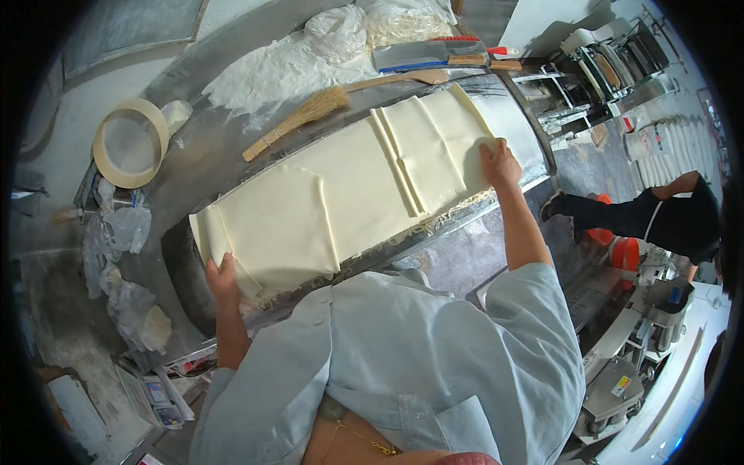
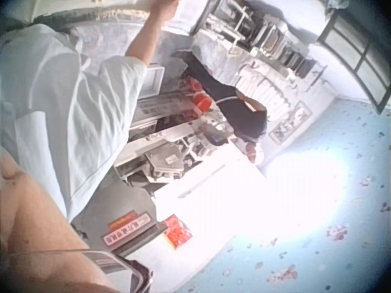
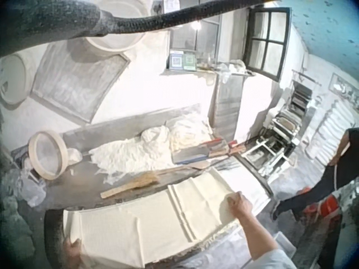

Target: The person folds a large sheet of dough on a metal table, uses a calculator, and then brushes flour onto the dough. They also handle plastic bags and a sieve.

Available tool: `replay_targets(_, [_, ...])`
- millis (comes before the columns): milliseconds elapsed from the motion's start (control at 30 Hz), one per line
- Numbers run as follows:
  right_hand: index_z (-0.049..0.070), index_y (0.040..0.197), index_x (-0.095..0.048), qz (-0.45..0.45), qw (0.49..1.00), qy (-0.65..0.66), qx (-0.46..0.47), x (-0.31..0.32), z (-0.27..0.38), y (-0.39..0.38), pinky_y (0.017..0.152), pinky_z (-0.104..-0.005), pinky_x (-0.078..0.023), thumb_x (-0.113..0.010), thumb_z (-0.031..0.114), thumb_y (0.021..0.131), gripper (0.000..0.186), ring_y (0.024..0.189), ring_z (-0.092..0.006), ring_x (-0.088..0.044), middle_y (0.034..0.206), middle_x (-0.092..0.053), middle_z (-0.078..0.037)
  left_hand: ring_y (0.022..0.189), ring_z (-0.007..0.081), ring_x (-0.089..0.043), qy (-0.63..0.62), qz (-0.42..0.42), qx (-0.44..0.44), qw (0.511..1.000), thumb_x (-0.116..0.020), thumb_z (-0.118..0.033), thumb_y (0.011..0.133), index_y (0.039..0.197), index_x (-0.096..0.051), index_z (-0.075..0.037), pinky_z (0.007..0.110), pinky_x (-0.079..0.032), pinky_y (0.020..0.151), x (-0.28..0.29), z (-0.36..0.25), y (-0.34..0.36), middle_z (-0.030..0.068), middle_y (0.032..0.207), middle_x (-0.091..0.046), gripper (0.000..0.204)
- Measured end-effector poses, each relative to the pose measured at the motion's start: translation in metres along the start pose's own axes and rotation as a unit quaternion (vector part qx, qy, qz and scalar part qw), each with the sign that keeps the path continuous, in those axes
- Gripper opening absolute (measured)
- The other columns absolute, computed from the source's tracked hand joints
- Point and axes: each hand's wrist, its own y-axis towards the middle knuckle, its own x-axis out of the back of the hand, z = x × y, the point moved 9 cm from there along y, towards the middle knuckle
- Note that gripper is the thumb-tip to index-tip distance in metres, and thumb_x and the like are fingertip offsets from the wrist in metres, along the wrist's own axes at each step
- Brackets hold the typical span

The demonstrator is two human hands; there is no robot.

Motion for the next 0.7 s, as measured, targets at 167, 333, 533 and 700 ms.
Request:
replay_targets(167, [0.011,0.13,-0.041,0.005,1.0,0.0,-0.007,0.0,0.002,-0.004,0.086,-0.0472,-0.046,-0.046,0.049,0.088,0.057,0.103,-0.0371,-0.058,0.114,-0.059,-0.019,0.085,0.0231,-0.058,0.027,-0.029,-0.013,0.999,-0.061,-0.024,0.087,0.103,-0.056,0.007,0.035,-0.045,0.077,0.005,0.007,0.006,0.0172,0.095,-0.062,0.035])
replay_targets(333, [0.014,0.139,-0.035,-0.058,0.996,-0.024,0.063,0.009,0.023,-0.008,0.099,-0.0498,-0.034,-0.046,0.047,0.089,0.061,0.125,-0.0319,-0.042,0.133,-0.046,-0.017,0.084,0.0248,-0.058,0.018,-0.019,-0.009,1.0,-0.061,-0.025,0.087,0.103,-0.056,0.007,0.036,-0.045,0.077,0.004,0.007,0.003,0.0182,0.095,-0.061,0.036])
replay_targets(533, [0.015,0.143,-0.031,-0.156,0.93,-0.058,0.328,0.004,0.105,0.005,0.11,-0.0511,-0.015,-0.042,0.041,0.093,0.057,0.141,-0.025,-0.017,0.151,-0.024,-0.008,0.082,0.0261,-0.059,0.086,-0.028,-0.004,0.996,-0.062,-0.03,0.086,0.102,-0.055,0.006,0.037,-0.045,0.076,0.005,0.001,-0.001,0.0197,0.092,-0.061,0.04])
replay_targets(700, [0.016,0.144,-0.028,-0.047,0.953,-0.17,0.246,-0.032,0.102,0.043,0.108,-0.0576,-0.018,-0.033,0.043,0.095,0.056,0.141,-0.0223,-0.016,0.152,-0.022,-0.006,0.085,0.0306,-0.061,0.081,-0.072,0.063,0.992,-0.059,-0.038,0.088,0.099,-0.055,0.003,0.04,-0.046,0.074,0.007,0.01,-0.023,0.0209,0.094,-0.062,0.042])
